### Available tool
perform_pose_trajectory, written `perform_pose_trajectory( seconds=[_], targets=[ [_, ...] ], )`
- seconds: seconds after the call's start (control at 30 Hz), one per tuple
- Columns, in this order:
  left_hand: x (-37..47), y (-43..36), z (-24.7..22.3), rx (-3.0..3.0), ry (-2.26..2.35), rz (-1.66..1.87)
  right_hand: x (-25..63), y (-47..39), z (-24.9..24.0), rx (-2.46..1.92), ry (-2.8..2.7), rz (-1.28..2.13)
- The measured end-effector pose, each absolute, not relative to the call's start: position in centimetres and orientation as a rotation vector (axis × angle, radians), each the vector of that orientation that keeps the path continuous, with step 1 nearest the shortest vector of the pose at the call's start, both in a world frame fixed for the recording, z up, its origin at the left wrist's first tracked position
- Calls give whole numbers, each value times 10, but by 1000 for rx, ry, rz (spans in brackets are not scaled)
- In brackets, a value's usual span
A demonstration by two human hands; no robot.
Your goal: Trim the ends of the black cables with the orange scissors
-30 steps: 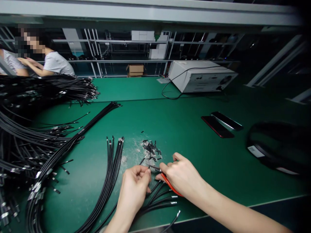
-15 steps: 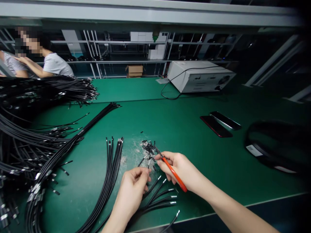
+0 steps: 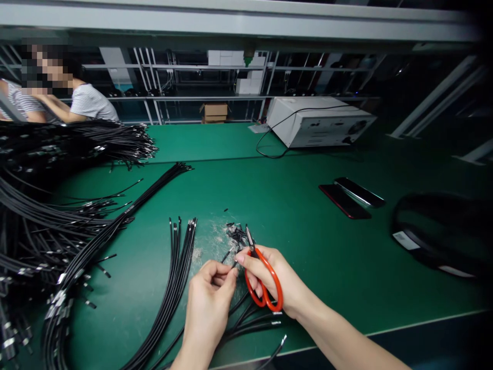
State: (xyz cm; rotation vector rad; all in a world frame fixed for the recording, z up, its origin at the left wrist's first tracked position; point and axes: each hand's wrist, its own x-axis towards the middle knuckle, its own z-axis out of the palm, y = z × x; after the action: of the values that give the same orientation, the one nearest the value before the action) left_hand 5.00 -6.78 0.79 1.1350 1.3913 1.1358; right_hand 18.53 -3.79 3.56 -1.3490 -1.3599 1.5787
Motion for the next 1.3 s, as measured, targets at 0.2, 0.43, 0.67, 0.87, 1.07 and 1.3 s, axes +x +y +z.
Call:
perform_pose_trajectory(
  seconds=[0.2,0.43,0.67,0.87,1.07,1.3],
  targets=[
    [55,-76,15,1492,1609,1166,176,-51,29,-1495,-1541,1162],
    [52,-70,11,1191,1463,1085,192,-50,23,-1144,-2227,137],
    [49,-65,16,800,1348,1063,216,-41,44,-1371,-2487,-72],
    [48,-64,22,754,1327,1039,210,-48,37,-1458,-2664,-231],
    [49,-64,19,761,1346,1046,204,-51,37,-1468,-2659,-299],
    [52,-65,16,782,1360,1038,207,-49,39,-1402,-2675,-460]
  ],
)
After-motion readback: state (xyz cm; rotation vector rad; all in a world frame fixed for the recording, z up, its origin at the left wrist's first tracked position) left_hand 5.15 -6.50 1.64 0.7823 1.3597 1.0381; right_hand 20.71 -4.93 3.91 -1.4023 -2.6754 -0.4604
